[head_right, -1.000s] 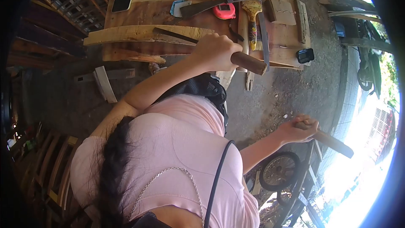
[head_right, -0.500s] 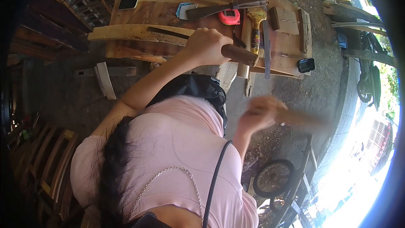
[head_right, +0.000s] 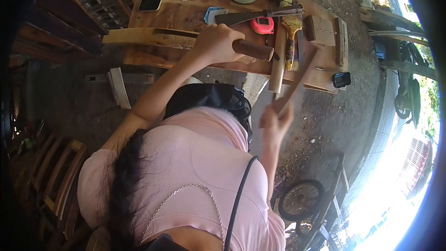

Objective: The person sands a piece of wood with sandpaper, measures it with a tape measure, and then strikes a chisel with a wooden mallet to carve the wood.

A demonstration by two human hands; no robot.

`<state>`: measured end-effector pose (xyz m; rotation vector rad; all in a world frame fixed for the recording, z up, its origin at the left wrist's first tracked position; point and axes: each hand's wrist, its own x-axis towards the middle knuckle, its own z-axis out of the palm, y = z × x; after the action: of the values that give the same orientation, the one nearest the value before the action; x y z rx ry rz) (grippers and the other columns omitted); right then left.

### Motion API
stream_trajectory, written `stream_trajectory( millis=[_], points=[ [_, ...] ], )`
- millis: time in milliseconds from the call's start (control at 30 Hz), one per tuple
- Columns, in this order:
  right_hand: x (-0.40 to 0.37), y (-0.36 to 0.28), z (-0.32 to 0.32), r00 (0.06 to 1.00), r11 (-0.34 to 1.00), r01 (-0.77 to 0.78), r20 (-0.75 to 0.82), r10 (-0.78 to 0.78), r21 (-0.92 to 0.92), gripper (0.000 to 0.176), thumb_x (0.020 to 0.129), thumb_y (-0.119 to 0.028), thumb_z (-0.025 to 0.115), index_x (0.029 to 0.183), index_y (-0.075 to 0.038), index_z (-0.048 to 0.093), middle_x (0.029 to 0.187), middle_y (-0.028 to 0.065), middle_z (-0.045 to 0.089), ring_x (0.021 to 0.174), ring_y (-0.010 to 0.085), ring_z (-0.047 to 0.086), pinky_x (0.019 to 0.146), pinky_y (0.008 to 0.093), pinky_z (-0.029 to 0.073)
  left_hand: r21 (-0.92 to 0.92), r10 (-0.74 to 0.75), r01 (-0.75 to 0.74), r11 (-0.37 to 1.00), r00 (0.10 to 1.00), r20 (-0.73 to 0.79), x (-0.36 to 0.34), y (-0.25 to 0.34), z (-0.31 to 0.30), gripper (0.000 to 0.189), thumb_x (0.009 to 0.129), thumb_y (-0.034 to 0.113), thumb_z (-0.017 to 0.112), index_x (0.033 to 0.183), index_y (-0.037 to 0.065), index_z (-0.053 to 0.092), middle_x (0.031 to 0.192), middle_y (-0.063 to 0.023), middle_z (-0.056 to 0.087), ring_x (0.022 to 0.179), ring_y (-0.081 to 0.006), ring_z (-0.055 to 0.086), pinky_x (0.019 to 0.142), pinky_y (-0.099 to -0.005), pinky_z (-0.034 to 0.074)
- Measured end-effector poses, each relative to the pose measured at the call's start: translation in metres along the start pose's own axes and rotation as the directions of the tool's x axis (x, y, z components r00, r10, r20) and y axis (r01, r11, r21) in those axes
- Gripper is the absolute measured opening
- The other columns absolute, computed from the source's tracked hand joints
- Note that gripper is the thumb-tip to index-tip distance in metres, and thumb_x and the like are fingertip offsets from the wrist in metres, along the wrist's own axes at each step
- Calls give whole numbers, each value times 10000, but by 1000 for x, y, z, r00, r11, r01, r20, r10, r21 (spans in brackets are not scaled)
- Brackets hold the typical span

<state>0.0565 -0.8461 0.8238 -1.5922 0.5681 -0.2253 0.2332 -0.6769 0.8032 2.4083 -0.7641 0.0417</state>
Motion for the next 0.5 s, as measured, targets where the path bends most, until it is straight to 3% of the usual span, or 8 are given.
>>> stream_trajectory(
  millis=[33,67,167,233,267,333,400,500],
  points=[
    [9,-5,-15,992,995,73,-106,-65,71,89,783,-30,526,824,-76,461,542,0,424,384,79,379,325,234,295,-5,-18,18,1000,1000,-11,-3,-2,0,218,662,376,716,754,178,707,656,-100,658,661,-315,666,625,-423,538],
    [18,-8,-26,993,995,68,-106,-61,67,89,783,-30,526,824,-76,461,542,0,424,384,79,379,325,234,295,-9,-21,21,1000,1000,-7,-5,-2,-2,218,662,376,716,754,178,707,656,-100,658,661,-315,666,625,-423,538],
    [34,-16,-9,799,801,442,-583,-147,404,179,819,-87,512,716,-124,370,518,9,415,397,84,363,365,237,326,-21,0,0,1000,1000,0,-4,0,-13,218,661,371,719,754,175,707,654,-101,656,657,-312,663,629,-420,538],
    [14,8,44,901,907,351,-347,-260,232,97,830,-91,502,789,-78,415,567,1,443,419,95,410,399,235,330,-37,5,-5,999,1000,12,-5,-1,-14,232,655,374,733,757,167,708,643,-101,650,650,-311,660,635,-417,536],
    [2,21,43,994,999,25,104,-28,24,112,815,-106,536,864,-39,461,592,12,471,410,99,428,377,240,356,-30,6,-6,1000,1000,8,-4,-7,-15,232,655,374,733,757,167,708,643,-101,650,650,-311,660,635,-417,536],
    [-2,12,35,992,996,-84,101,81,24,182,800,-120,571,927,-20,489,618,27,498,393,97,436,349,237,361,-12,-32,31,999,995,-92,-5,-24,-13,238,652,372,743,766,166,710,639,-99,647,643,-312,657,636,-418,533],
    [18,0,7,990,989,126,-79,-120,75,102,793,-46,550,880,-62,500,563,1,467,380,80,422,314,230,321,-7,-34,33,999,997,-72,-8,-26,-23,250,652,380,749,784,170,715,646,-100,650,643,-315,656,638,-416,534],
    [37,-20,8,868,840,375,-467,-170,391,115,793,-62,530,775,-113,429,546,-6,451,382,82,414,346,227,324,-28,-51,50,998,996,-67,-9,-26,-32,252,656,379,747,795,171,719,646,-94,652,643,-312,658,637,-415,535]
  ],
)
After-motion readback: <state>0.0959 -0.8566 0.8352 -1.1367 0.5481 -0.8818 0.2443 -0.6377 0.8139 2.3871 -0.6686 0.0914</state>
